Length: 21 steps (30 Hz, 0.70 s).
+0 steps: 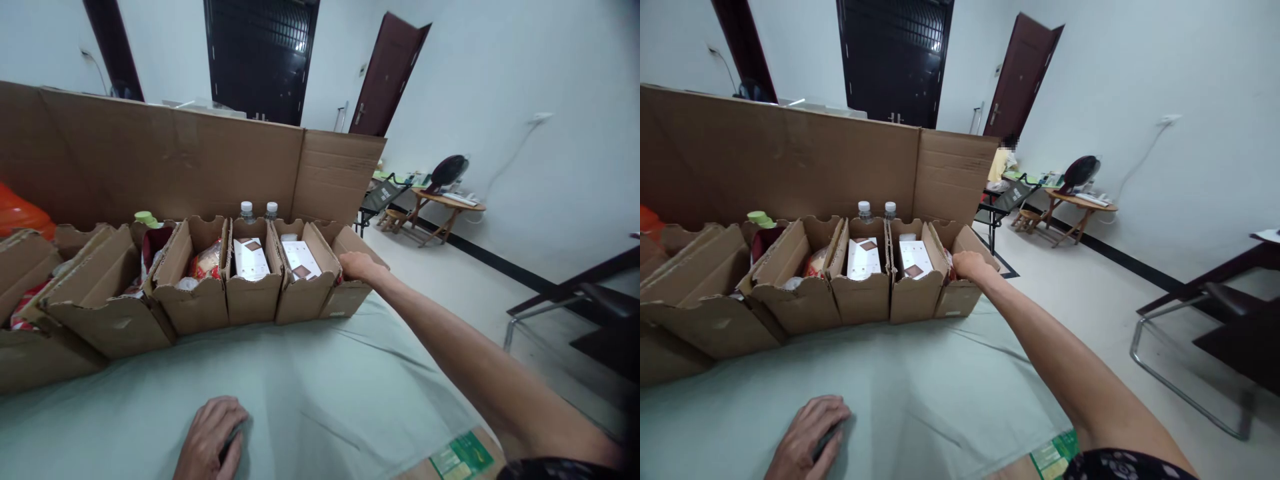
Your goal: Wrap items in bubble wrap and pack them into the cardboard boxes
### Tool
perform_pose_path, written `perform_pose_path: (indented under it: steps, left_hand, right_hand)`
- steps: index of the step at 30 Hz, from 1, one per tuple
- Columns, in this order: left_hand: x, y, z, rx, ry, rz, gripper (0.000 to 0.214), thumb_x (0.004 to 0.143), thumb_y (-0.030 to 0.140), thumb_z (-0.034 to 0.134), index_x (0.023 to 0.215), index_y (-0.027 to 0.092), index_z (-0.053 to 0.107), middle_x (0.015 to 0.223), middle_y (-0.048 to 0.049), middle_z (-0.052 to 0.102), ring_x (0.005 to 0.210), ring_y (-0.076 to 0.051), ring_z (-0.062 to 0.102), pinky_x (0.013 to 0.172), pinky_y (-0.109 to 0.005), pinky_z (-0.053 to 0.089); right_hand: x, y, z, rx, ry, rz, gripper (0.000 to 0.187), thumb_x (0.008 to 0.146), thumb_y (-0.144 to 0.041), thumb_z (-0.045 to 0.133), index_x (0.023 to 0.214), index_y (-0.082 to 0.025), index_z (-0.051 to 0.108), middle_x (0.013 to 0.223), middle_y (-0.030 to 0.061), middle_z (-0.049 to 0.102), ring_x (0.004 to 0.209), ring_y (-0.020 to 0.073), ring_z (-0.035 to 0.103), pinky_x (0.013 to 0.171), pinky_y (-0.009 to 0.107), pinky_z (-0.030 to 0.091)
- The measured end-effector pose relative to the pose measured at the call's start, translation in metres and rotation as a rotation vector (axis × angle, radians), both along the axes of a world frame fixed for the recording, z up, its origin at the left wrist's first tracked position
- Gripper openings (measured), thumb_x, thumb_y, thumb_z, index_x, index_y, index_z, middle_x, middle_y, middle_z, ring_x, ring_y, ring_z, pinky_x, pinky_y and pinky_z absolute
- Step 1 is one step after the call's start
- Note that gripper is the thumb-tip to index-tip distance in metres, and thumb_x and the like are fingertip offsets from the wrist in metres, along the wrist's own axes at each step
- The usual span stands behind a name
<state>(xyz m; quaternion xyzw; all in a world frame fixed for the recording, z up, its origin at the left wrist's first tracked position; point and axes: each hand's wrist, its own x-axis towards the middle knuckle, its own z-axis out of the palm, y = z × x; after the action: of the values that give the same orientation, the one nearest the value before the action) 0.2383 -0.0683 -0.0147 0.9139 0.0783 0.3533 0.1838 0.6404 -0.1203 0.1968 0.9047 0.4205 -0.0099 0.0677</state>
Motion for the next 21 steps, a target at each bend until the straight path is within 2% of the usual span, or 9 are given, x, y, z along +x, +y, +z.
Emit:
perform_pose_path:
  steps: [3, 7, 9, 10, 12, 14, 17, 19, 21]
  left_hand:
    - [0.002, -0.002, 0.003, -0.026, -0.038, -0.004, 0.018, 0.089, 0.021, 0.061, 0.105, 0.024, 0.068, 0.097, -0.0062, 0.076, 0.093, -0.022, 0.072, 0.078, -0.031, 0.060]
    - [0.001, -0.010, 0.008, -0.207, -0.041, 0.034, 0.017, 0.090, 0.021, 0.057, 0.099, 0.024, 0.071, 0.096, -0.0074, 0.075, 0.093, -0.023, 0.071, 0.079, -0.035, 0.060]
    - [-0.001, -0.014, 0.013, -0.364, -0.043, 0.063, 0.018, 0.091, 0.024, 0.057, 0.100, 0.023, 0.072, 0.102, -0.0095, 0.074, 0.099, -0.025, 0.070, 0.084, -0.038, 0.059]
    - [-0.002, -0.015, 0.016, -0.456, -0.055, 0.076, 0.018, 0.091, 0.027, 0.058, 0.101, 0.023, 0.073, 0.106, -0.0108, 0.073, 0.103, -0.026, 0.069, 0.088, -0.041, 0.058]
    - [-0.005, -0.015, 0.027, -0.694, -0.084, 0.061, 0.028, 0.089, 0.038, 0.064, 0.110, 0.022, 0.072, 0.118, -0.0134, 0.070, 0.111, -0.029, 0.066, 0.096, -0.047, 0.055]
    - [-0.009, -0.012, 0.040, -1.027, -0.132, -0.032, 0.051, 0.083, 0.050, 0.071, 0.125, 0.022, 0.065, 0.128, -0.0156, 0.065, 0.118, -0.031, 0.063, 0.098, -0.049, 0.053]
    - [-0.013, -0.006, 0.060, -1.548, -0.288, -0.248, 0.077, 0.075, 0.066, 0.072, 0.137, 0.023, 0.053, 0.126, -0.0158, 0.063, 0.123, -0.035, 0.058, 0.093, -0.052, 0.055]
    - [-0.015, -0.001, 0.068, -1.717, -0.353, -0.282, 0.079, 0.072, 0.063, 0.076, 0.137, 0.026, 0.051, 0.126, -0.0122, 0.062, 0.118, -0.032, 0.060, 0.089, -0.050, 0.057]
    - [-0.015, 0.003, 0.072, -1.769, -0.376, -0.184, 0.077, 0.071, 0.049, 0.083, 0.136, 0.027, 0.049, 0.124, -0.0089, 0.060, 0.109, -0.027, 0.062, 0.084, -0.045, 0.058]
  right_hand:
    - [-0.014, -0.011, 0.025, 0.122, -0.052, -0.109, 0.034, 0.096, -0.035, 0.065, 0.124, -0.016, 0.062, 0.125, 0.0104, 0.064, 0.106, 0.0235, 0.066, 0.089, 0.044, 0.057]
    - [-0.048, -0.053, 0.071, 0.429, -0.188, -0.188, 0.023, 0.094, -0.021, 0.058, 0.111, -0.013, 0.071, 0.111, 0.0175, 0.072, 0.104, 0.0317, 0.068, 0.090, 0.046, 0.053]
    - [-0.078, -0.078, 0.078, 0.595, -0.236, -0.151, 0.029, 0.097, -0.023, 0.048, 0.116, -0.015, 0.068, 0.111, 0.0152, 0.073, 0.102, 0.0284, 0.068, 0.089, 0.041, 0.053]
    - [-0.095, -0.088, 0.073, 0.671, -0.226, -0.111, 0.031, 0.099, -0.026, 0.043, 0.117, -0.016, 0.066, 0.110, 0.0125, 0.073, 0.098, 0.0254, 0.068, 0.086, 0.038, 0.054]
    - [-0.132, -0.099, 0.048, 0.835, -0.086, 0.007, 0.029, 0.099, -0.033, 0.043, 0.108, -0.020, 0.067, 0.100, 0.0075, 0.074, 0.087, 0.0216, 0.069, 0.076, 0.033, 0.055]
    - [-0.170, -0.097, 0.006, 1.010, 0.196, 0.145, 0.021, 0.094, -0.037, 0.052, 0.095, -0.023, 0.069, 0.088, 0.0045, 0.074, 0.078, 0.0210, 0.067, 0.070, 0.032, 0.054]
    - [-0.219, -0.076, -0.057, 1.065, 0.490, 0.249, 0.012, 0.087, -0.035, 0.061, 0.084, -0.024, 0.068, 0.079, 0.0024, 0.072, 0.072, 0.0200, 0.064, 0.071, 0.033, 0.050]
    - [-0.243, -0.061, -0.086, 1.027, 0.570, 0.289, 0.009, 0.085, -0.032, 0.063, 0.085, -0.024, 0.068, 0.078, 0.0019, 0.072, 0.072, 0.0195, 0.062, 0.073, 0.034, 0.048]
    - [-0.257, -0.050, -0.101, 0.991, 0.673, 0.326, 0.009, 0.085, -0.031, 0.063, 0.084, -0.024, 0.069, 0.082, 0.0021, 0.073, 0.074, 0.0192, 0.063, 0.074, 0.034, 0.047]
